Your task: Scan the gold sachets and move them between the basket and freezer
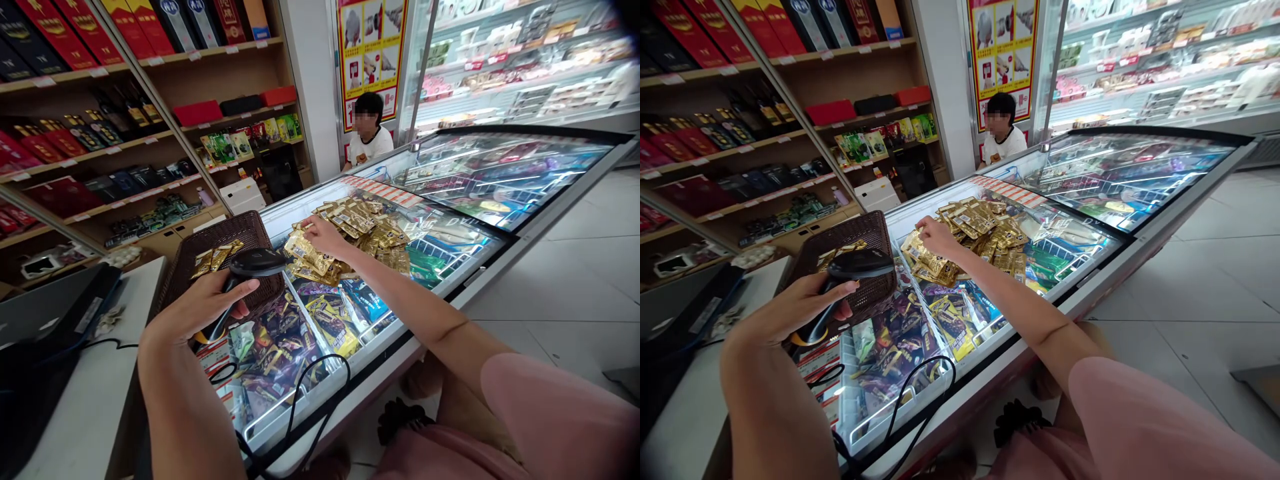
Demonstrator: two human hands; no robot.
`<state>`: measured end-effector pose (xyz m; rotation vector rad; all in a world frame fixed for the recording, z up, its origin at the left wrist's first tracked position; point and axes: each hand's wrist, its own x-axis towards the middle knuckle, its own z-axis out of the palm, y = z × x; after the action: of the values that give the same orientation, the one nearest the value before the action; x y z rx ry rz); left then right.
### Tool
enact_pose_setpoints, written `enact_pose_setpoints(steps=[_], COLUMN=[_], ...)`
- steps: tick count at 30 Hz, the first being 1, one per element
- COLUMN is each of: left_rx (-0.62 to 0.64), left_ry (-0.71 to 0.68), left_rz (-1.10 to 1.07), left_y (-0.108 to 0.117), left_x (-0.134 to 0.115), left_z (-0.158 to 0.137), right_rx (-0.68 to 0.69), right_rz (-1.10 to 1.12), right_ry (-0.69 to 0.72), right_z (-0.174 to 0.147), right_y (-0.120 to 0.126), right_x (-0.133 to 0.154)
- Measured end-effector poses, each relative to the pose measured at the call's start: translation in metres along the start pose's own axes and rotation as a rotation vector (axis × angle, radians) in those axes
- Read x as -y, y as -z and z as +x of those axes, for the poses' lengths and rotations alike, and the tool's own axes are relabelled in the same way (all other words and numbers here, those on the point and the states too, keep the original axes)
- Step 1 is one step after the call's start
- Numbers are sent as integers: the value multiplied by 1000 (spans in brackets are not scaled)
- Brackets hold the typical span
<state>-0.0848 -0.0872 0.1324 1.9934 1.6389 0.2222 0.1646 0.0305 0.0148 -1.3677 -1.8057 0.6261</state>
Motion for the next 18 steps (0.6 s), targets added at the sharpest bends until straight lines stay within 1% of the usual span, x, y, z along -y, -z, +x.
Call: enact_pose_setpoints(steps=[3,5,7,10,12,15,18], left_rx=[-22,-43,-63,-93,-110,-149,-227], left_ry=[40,48,64,111,157,254,365], left_rz=[-8,-9,-28,-42,-54,-130,-216], left_y=[3,6,9,15,18,24,28], left_x=[3,7,13,24,32,45,59], left_z=[-3,-6,-8,-12,-15,-19,-23], right_rx=[128,214,266,258,240,244,206], right_rz=[-151,-281,-416,-585,-641,-672,-685], right_ry=[69,114,177,320,387,406,429], right_z=[0,-1,-5,-13,-19,-22,-14], right_y=[1,-4,-12,-25,-29,-27,-24], right_x=[-4,-4,-3,-1,-1,0,10])
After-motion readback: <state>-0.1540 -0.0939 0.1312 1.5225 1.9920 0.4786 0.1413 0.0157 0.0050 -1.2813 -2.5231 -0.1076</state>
